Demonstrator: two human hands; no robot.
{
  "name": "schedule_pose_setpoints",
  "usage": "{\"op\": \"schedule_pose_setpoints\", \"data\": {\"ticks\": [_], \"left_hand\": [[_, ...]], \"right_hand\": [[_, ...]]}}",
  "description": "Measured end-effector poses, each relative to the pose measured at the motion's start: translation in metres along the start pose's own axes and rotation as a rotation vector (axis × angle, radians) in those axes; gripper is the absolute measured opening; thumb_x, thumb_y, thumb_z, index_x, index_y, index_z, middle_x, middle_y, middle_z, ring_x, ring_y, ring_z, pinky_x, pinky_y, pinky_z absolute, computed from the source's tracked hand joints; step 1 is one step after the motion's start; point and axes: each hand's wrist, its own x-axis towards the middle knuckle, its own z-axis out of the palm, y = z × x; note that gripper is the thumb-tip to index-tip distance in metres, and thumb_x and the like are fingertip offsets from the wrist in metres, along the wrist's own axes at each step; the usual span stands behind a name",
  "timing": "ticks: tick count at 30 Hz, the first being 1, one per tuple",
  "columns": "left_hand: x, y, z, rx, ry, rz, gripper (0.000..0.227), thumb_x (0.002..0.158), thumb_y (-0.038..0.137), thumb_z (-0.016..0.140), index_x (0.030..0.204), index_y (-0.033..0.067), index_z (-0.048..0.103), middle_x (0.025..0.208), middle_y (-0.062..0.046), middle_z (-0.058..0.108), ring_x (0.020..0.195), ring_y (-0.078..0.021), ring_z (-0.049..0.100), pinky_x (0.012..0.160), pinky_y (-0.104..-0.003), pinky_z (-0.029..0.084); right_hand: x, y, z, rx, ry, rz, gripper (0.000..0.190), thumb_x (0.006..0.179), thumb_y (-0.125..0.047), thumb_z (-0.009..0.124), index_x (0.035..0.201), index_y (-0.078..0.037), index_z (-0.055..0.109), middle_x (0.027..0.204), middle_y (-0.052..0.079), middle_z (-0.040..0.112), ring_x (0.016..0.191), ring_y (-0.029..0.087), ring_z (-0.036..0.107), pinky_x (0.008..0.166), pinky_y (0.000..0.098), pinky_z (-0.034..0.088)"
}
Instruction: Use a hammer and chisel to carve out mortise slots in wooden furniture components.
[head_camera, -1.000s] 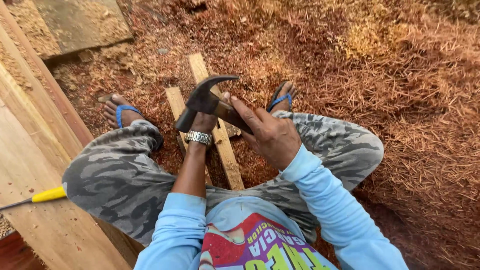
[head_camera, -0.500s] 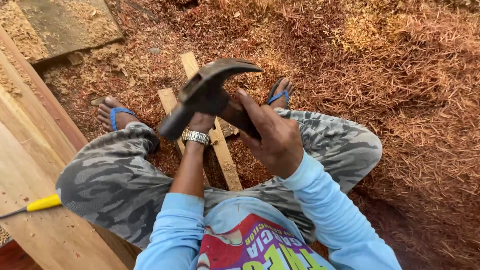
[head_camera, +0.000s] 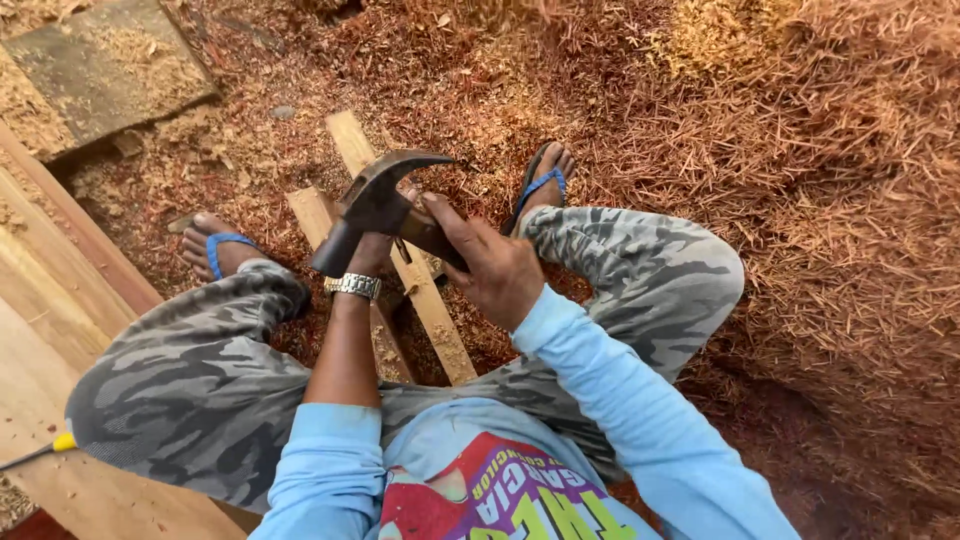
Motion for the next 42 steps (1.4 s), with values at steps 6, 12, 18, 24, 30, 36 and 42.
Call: {"op": "schedule_pose_setpoints", "data": {"ticks": [6,12,18,24,30,36,42], "left_hand": [[-0.037,0.123,0.005,0.278,-0.003,0.015,0.02,0.098,0.021,0.081,0.107,0.0103,0.067,0.097,-0.006,0.073,0.088,-0.0161,0.071,0.076,-0.035,0.06],[-0.072,0.139,0.014,0.557,-0.097,0.534,0.014,0.088,0.009,0.076,0.098,0.0101,0.067,0.107,-0.007,0.073,0.103,-0.0187,0.069,0.087,-0.033,0.064],[-0.026,0.216,0.005,0.184,0.001,-0.152,0.056,0.081,0.032,0.082,0.124,0.0093,0.054,0.104,-0.009,0.071,0.09,-0.0151,0.072,0.077,-0.034,0.066],[0.002,0.231,0.011,0.227,-0.08,0.3,0.058,0.093,0.041,0.075,0.132,0.0052,0.051,0.102,-0.007,0.066,0.085,-0.0185,0.068,0.078,-0.034,0.066],[0.008,0.241,0.026,0.368,0.03,0.516,0.056,0.092,0.041,0.081,0.126,0.0089,0.048,0.104,-0.009,0.067,0.091,-0.0178,0.072,0.075,-0.034,0.067],[0.012,0.211,0.032,0.284,-0.129,0.318,0.045,0.086,0.036,0.081,0.111,0.0081,0.058,0.101,-0.008,0.072,0.09,-0.0179,0.073,0.078,-0.035,0.064],[0.013,0.196,0.027,0.482,-0.221,0.347,0.037,0.089,0.039,0.082,0.102,0.0079,0.068,0.096,-0.008,0.075,0.089,-0.0205,0.073,0.084,-0.039,0.06]], "right_hand": [[0.004,0.008,-0.016,-0.167,-0.189,0.07,0.079,0.088,-0.019,0.08,0.154,-0.023,0.037,0.091,0.015,0.065,0.068,0.035,0.069,0.057,0.0502,0.053],[-0.004,0.018,-0.068,0.11,0.083,-0.129,0.074,0.087,-0.009,0.078,0.152,-0.008,0.043,0.118,0.019,0.07,0.092,0.033,0.073,0.075,0.0388,0.06],[-0.014,0.047,-0.085,0.263,0.193,-0.069,0.043,0.094,-0.009,0.076,0.134,-0.004,0.06,0.093,0.008,0.07,0.077,0.015,0.068,0.068,0.0303,0.055],[-0.017,0.078,-0.067,0.372,0.365,0.053,0.033,0.096,-0.008,0.075,0.124,-0.003,0.06,0.081,0.002,0.061,0.062,0.01,0.059,0.055,0.0261,0.05],[-0.018,0.063,-0.068,0.638,0.391,0.18,0.036,0.097,-0.003,0.067,0.131,-0.001,0.056,0.081,0.001,0.06,0.056,0.006,0.056,0.047,0.0217,0.047],[-0.016,0.064,-0.059,0.771,0.378,0.278,0.038,0.095,0.0,0.065,0.131,-0.001,0.055,0.085,0.001,0.062,0.051,0.005,0.054,0.043,0.021,0.044],[-0.014,0.064,-0.053,0.676,0.335,0.271,0.036,0.094,-0.001,0.068,0.128,-0.002,0.057,0.085,0.001,0.062,0.051,0.005,0.054,0.042,0.0212,0.043]]}}
